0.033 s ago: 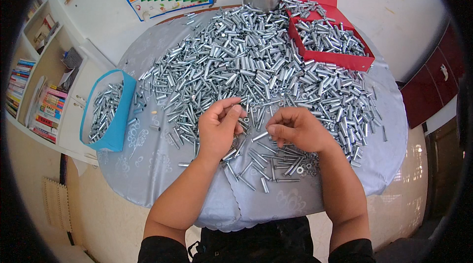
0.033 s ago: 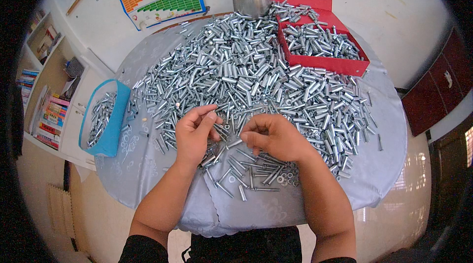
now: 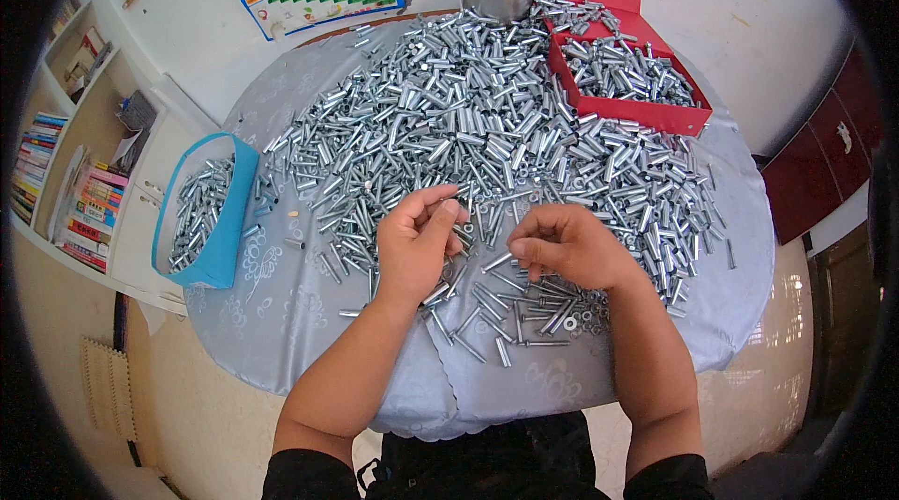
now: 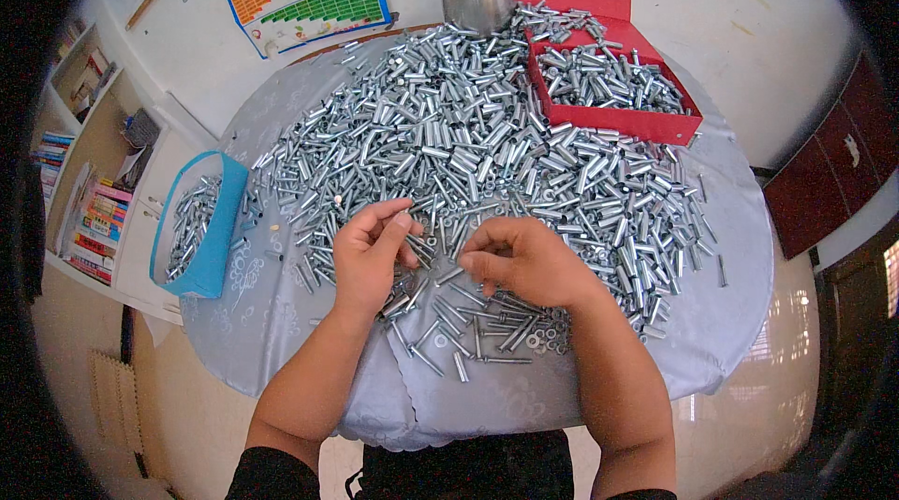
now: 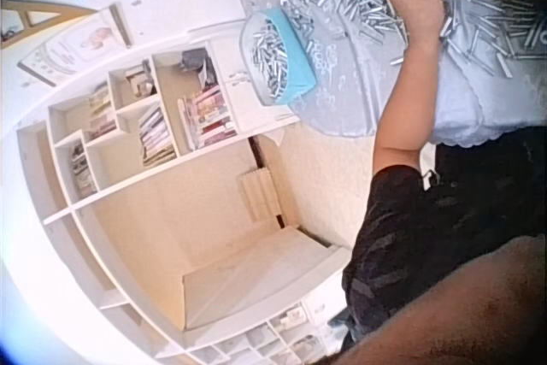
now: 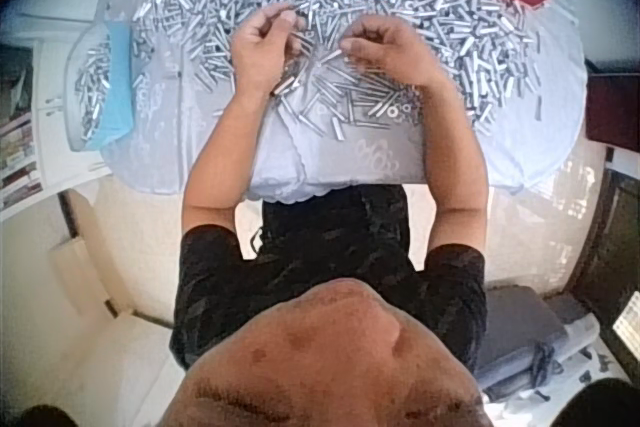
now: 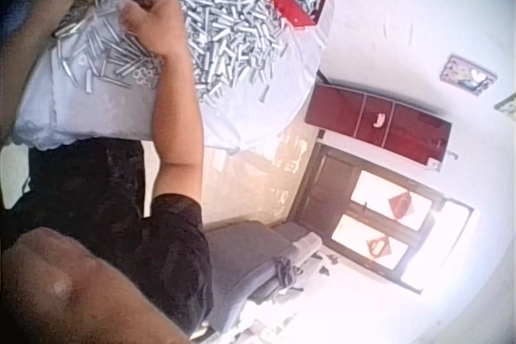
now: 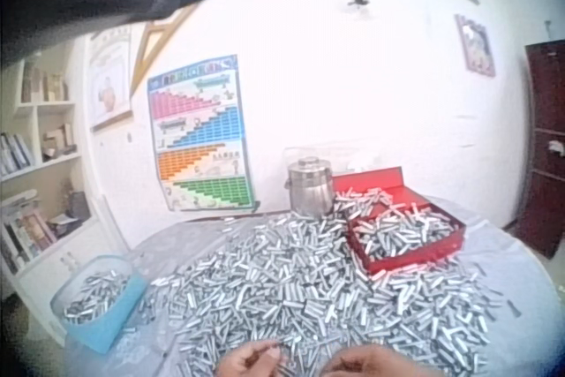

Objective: The person repeatedly picks up metal bolts and washers from a large pile on a table. They insert the washers onto the bolts one by one and place the assembled fasteners back onto the table. The process is continuous and repetitive throughout the clip.

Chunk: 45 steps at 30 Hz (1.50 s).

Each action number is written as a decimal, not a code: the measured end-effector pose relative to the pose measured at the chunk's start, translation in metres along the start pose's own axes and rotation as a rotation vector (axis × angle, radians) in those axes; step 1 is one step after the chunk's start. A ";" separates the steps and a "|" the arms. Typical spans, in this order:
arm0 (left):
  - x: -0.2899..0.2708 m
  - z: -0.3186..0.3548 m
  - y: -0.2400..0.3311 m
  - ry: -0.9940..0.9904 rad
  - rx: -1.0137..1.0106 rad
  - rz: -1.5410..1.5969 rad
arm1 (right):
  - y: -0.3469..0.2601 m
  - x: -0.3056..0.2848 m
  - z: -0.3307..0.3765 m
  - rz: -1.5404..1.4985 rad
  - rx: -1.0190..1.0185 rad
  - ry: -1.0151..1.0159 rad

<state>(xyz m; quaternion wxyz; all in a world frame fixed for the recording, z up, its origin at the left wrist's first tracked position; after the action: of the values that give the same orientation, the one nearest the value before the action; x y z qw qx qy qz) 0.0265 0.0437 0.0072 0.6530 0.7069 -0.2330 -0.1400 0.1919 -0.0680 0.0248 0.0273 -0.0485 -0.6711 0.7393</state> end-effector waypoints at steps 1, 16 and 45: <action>0.001 0.000 0.001 -0.002 0.003 0.007 | 0.002 -0.012 -0.001 -0.008 -0.044 0.074; -0.004 -0.002 0.005 0.034 0.102 -0.260 | 0.016 -0.055 -0.003 -0.416 -0.285 0.614; 0.026 0.011 0.014 -0.326 0.641 -1.053 | 0.013 -0.061 0.001 -0.250 -0.274 0.836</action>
<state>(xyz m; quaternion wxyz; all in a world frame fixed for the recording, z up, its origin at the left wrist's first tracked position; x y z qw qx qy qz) 0.0414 0.0205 0.0229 0.2090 0.8566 0.0189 -0.4714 0.2528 -0.0771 0.0140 0.3778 -0.2645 -0.6948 0.5518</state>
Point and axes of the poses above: each hand's wrist, its own z-axis away from the middle knuckle, its own x-axis out of the palm, y = z × x, the point moved 5 cm from there along -z, towards the middle knuckle, and after that the axes turned 1 degree about x, right-handed, at the moved point
